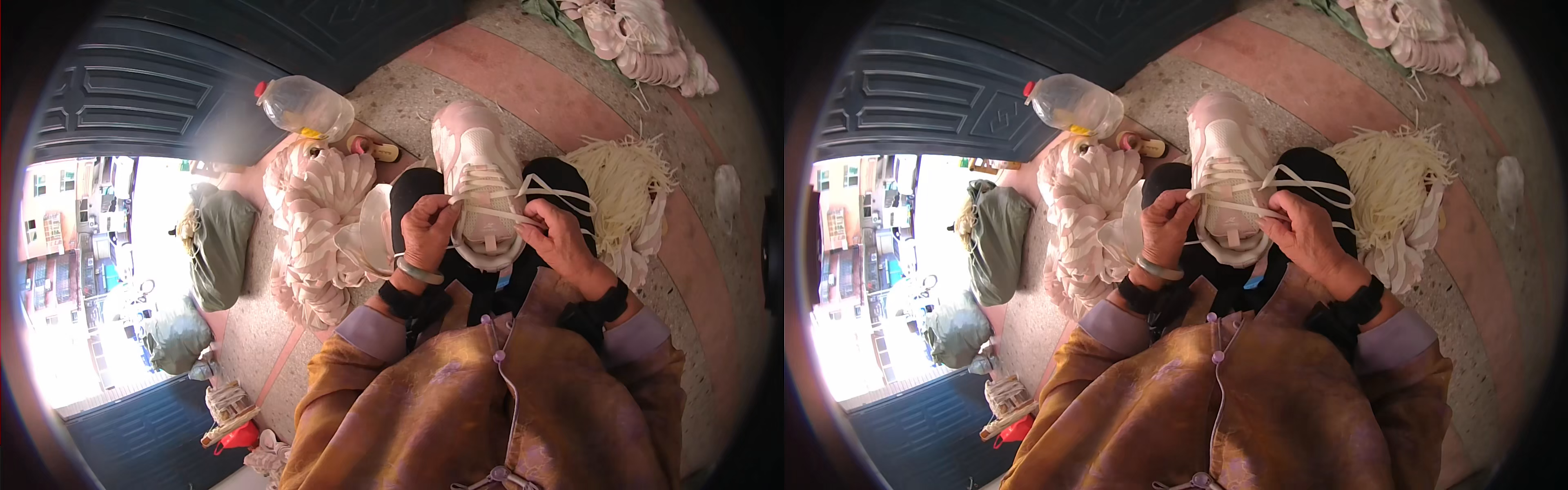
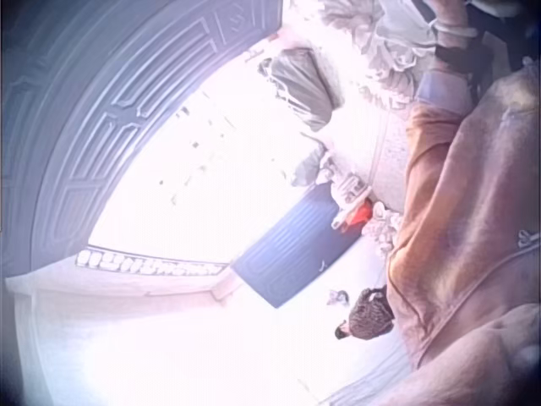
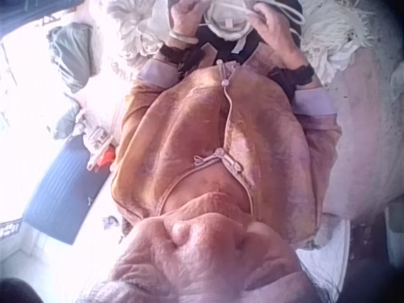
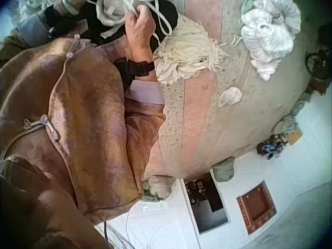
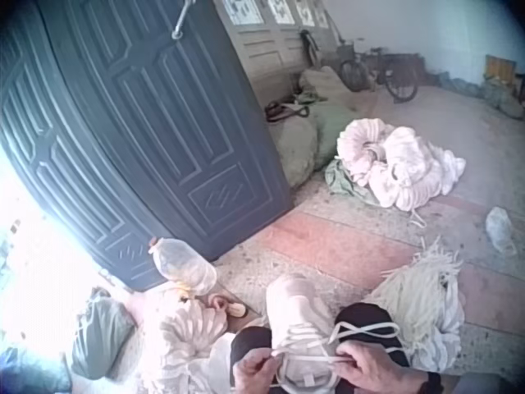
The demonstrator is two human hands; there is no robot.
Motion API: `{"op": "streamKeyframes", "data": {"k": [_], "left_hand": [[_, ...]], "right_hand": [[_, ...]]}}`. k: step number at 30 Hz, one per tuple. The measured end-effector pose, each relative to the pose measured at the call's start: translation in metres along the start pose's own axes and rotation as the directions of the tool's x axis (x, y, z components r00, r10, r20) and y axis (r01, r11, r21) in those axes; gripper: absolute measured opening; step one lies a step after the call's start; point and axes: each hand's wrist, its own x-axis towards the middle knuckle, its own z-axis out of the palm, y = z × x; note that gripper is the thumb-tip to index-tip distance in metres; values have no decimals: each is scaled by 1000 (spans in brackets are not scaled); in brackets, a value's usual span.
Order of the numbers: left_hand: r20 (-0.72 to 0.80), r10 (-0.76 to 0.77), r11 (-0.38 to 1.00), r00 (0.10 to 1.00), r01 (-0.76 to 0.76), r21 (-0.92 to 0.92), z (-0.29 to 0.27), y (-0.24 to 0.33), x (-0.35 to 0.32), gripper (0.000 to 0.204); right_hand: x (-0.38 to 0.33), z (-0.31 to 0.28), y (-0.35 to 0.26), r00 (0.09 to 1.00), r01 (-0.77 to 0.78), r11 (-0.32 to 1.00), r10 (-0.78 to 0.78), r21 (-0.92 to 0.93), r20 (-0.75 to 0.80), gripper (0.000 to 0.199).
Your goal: Insert and thread laces into a new pair of white sneakers.
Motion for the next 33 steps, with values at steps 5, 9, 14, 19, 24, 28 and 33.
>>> {"op": "streamKeyframes", "data": {"k": [5, 9, 14, 19, 24, 28, 33], "left_hand": [[-1, -191, 959, 982, 186, -215, 8, 31, -2, 4], [200, -261, 936, 945, 298, -188, -21, 54, 20, 15], [417, -265, 954, 869, 300, -18, -33, 64, 33, 28], [299, -91, 986, 950, 44, 159, -20, 54, 24, 34], [218, -89, 996, 972, 83, 34, -15, 61, 21, 39], [241, -80, 996, 967, 86, -16, -18, 56, 26, 41], [219, -130, 989, 967, 142, -40, -17, 50, 24, 42]], "right_hand": [[5, -8, -15, 997, 70, 997, -70, -14, -23, 19], [19, -1, -23, 988, 150, 988, -152, -41, -31, 15], [25, 8, -31, 971, 236, 946, -223, -224, 82, 9], [17, -2, -27, 933, 359, 853, -340, -379, 118, 5], [15, -26, -37, 739, 629, 531, -635, -567, 225, 21], [1, -41, -41, 685, 687, 446, -662, -574, 305, 24], [-19, -47, -25, 736, 641, 521, -626, -564, 257, 23]]}}
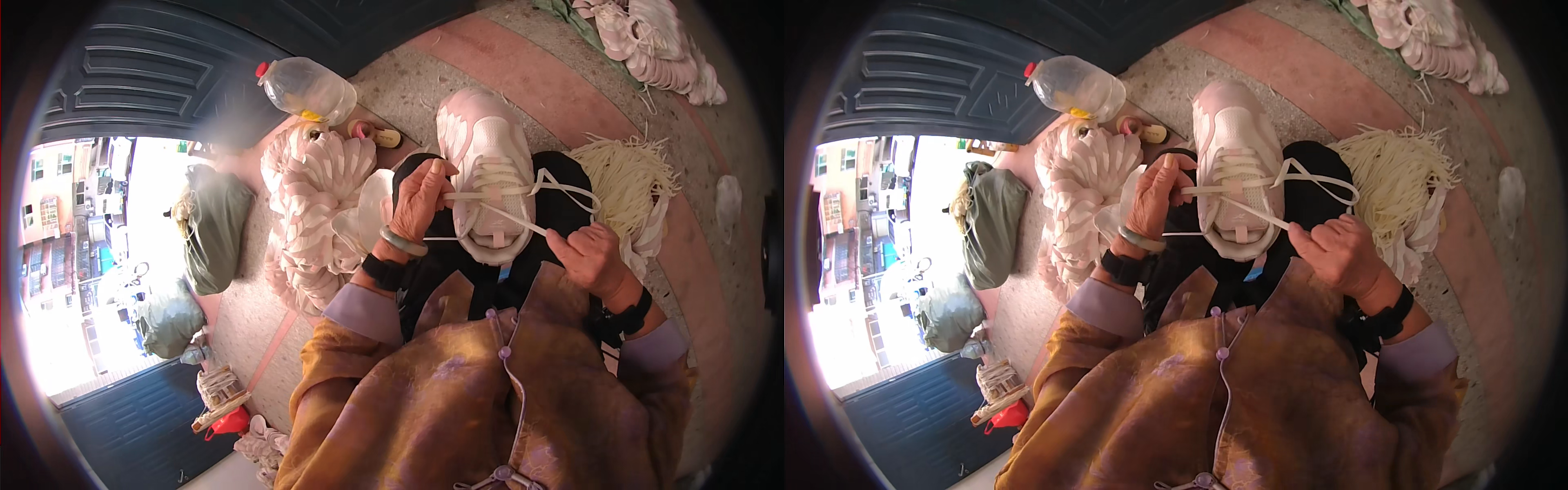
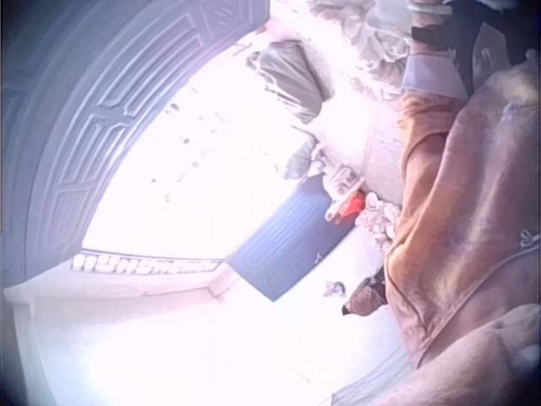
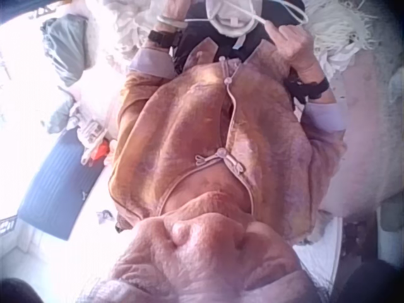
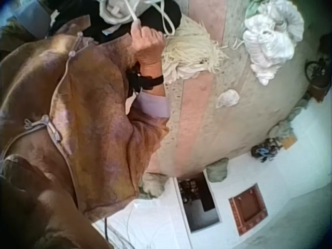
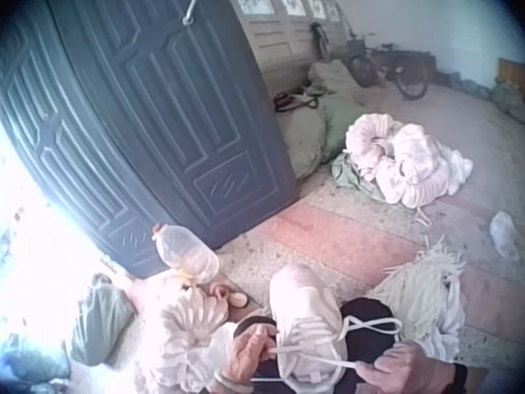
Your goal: Insert and thread laces into a new pair of white sneakers.
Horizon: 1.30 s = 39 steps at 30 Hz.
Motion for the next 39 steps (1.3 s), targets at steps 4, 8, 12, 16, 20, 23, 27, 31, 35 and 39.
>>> {"op": "streamKeyframes", "data": {"k": [4, 8, 12, 16, 20, 23, 27, 31, 35, 39], "left_hand": [[17, -23, 1000, 1000, 22, 22, 4, 1, 0, 42], [57, 17, 999, 998, -19, 31, 6, -3, 3, 42], [5, 13, 1000, 1000, -13, 13, 7, -7, 0, 40], [-63, 38, 999, 997, -38, 5, 4, -7, -2, 38], [-95, 32, 997, 995, -39, -74, 6, -6, 1, 38], [-102, 32, 997, 994, -40, -73, 7, -8, 3, 40], [-164, 26, 999, 986, -30, -21, 12, -5, 5, 40], [-72, 601, 584, 796, -376, 719, 29, 6, -4, 17], [194, 659, 331, 727, -511, 793, 56, 23, -9, 9], [238, 549, 244, 801, -426, 871, 70, 8, -8, 9]], "right_hand": [[-18, 2, 1, 998, -57, 998, 57, -1, -18, 23], [-26, 4, -4, 995, -81, 992, 76, 94, 59, 20], [-6, 8, -8, 908, -414, 839, 354, 354, 223, 21], [15, 38, -11, 815, -578, 763, 558, 291, 157, 31], [32, 51, -5, 863, -496, 858, 472, 132, 179, 28], [34, 53, 4, 867, -493, 861, 473, 128, 159, 23], [34, 54, 5, 854, -518, 840, 496, 164, 157, 26], [38, 44, -1, 779, -626, 723, 593, 292, 204, 40], [35, 53, -2, 805, -579, 755, 588, 308, 73, 49], [33, 60, -2, 804, -580, 763, 593, 286, 47, 47]]}}
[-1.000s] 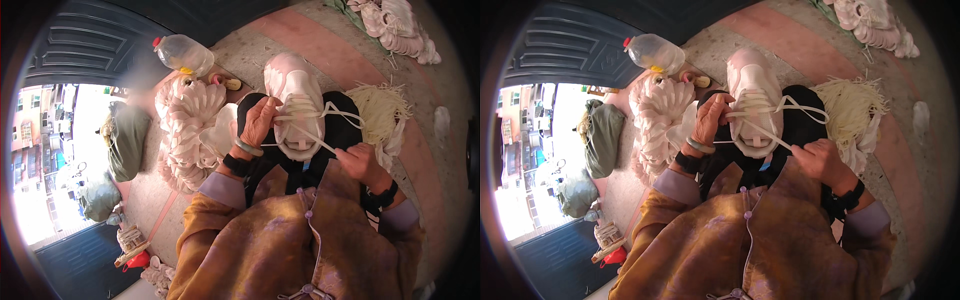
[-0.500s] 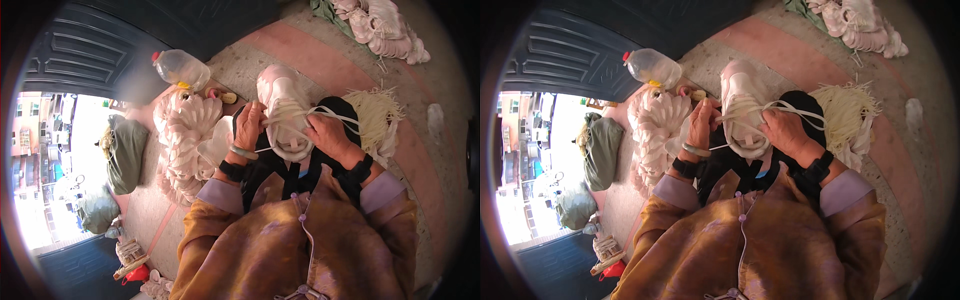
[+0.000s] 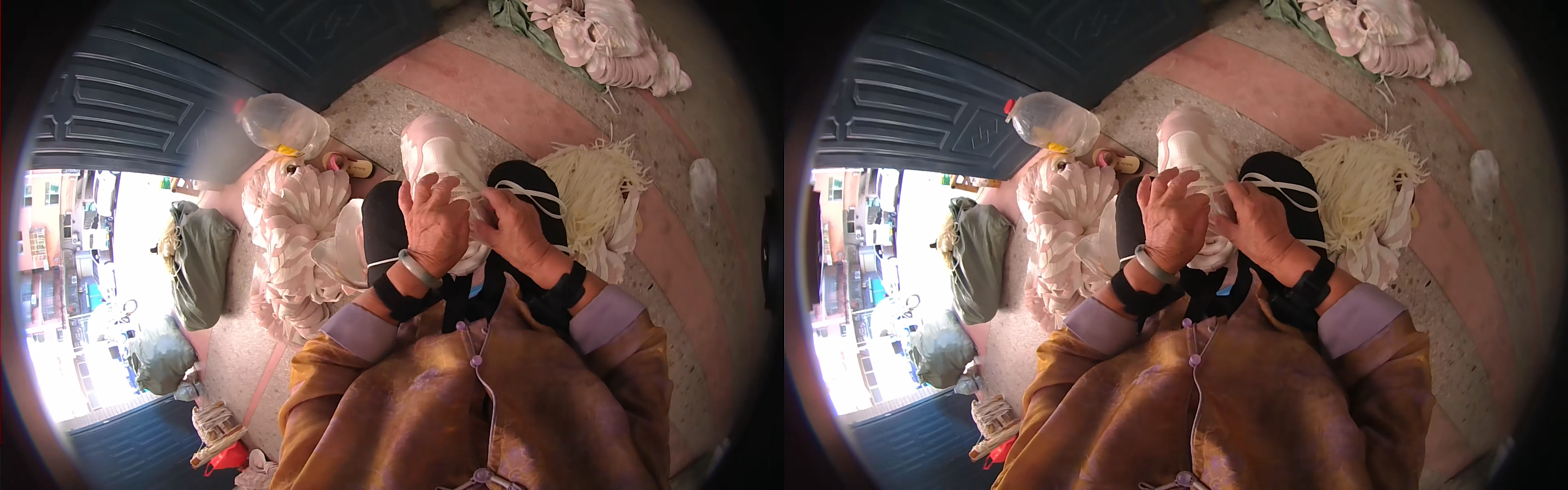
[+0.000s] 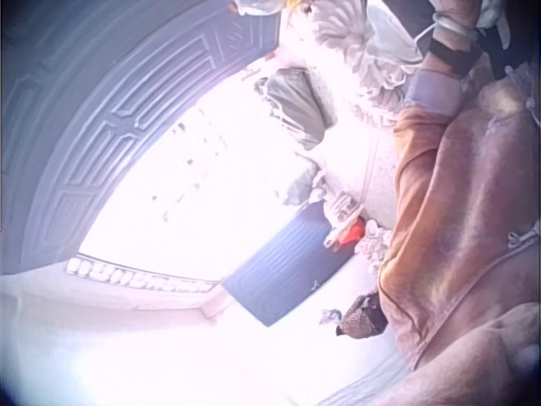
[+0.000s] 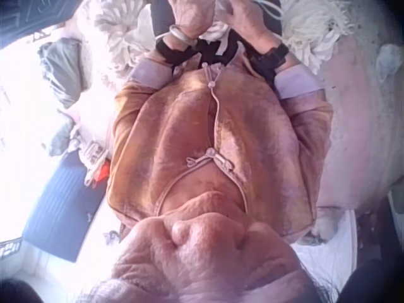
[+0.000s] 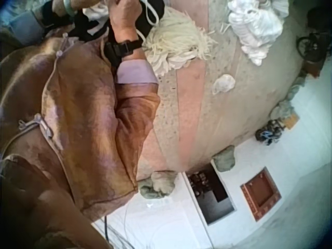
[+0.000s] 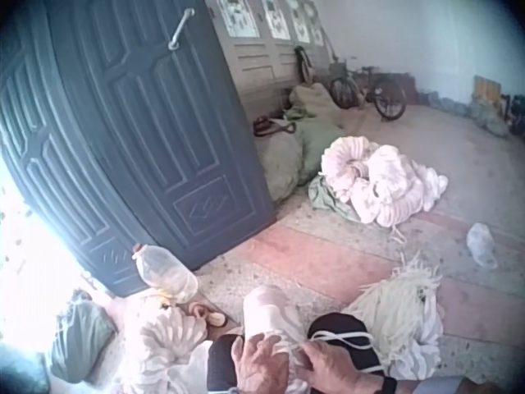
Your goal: Insert and thread laces into a new pair of white sneakers.
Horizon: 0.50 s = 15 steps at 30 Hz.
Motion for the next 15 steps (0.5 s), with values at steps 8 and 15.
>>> {"op": "streamKeyframes", "data": {"k": [8, 15], "left_hand": [[21, -114, 993, 993, 114, -14, 20, 2, -1, 13], [24, -131, 991, 991, 131, 8, 27, 6, 3, 13]], "right_hand": [[-3, 1, 4, 997, -19, 995, 26, 95, -72, 33], [0, 1, 8, 999, 12, 988, -5, 155, -48, 23]]}}
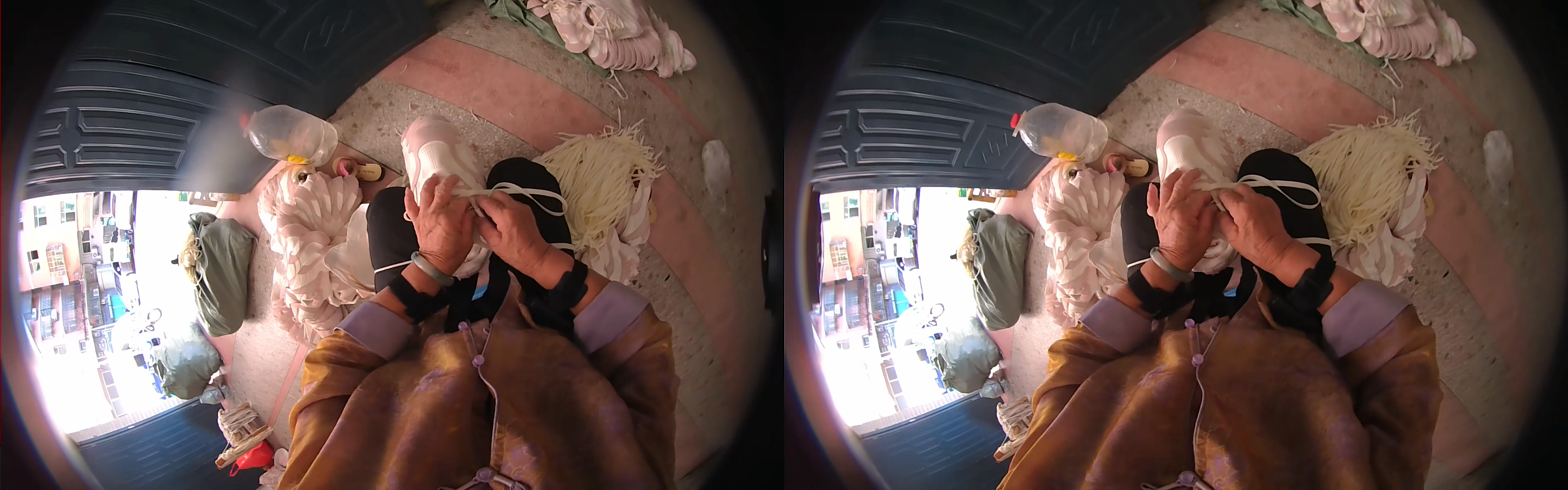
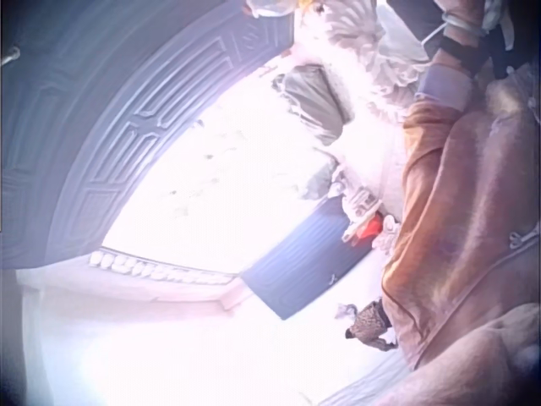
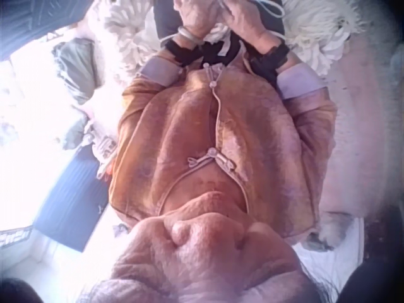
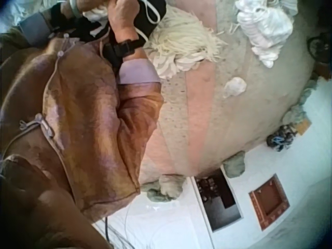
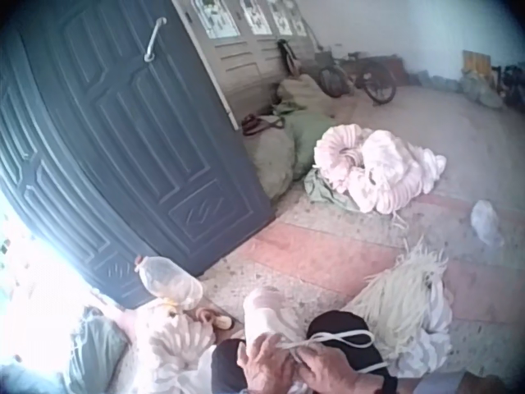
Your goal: Insert and thread laces into a new pair of white sneakers.
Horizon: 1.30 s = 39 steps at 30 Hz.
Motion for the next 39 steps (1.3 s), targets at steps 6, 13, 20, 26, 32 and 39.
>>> {"op": "streamKeyframes", "data": {"k": [6, 13, 20, 26, 32, 39], "left_hand": [[-34, 102, 995, 994, -101, 21, -2, 6, 9, 11], [26, 129, 985, 991, -131, 115, -73, -15, -18, 3], [13, -401, 794, 916, 341, 503, -118, -147, -137, 3], [92, -354, 900, 931, 313, 303, -104, -144, -147, 14], [-15, -191, 981, 982, 191, 39, -77, -101, -78, 18], [-6, -100, 991, 995, 99, -86, -44, -70, -48, 21]], "right_hand": [[-3, 2, 8, 1000, -9, 1000, 10, 25, -23, 32], [-6, -2, 7, 999, -30, 995, 32, 90, -18, 34], [-7, 0, 9, 998, 12, 1000, -11, 24, -64, 30], [-2, 2, 4, 996, -55, 987, 66, 153, -63, 24], [4, -5, 12, 923, -351, 825, 384, 443, 17, 25], [29, -10, 7, 826, -542, 678, 539, 496, 166, 24]]}}
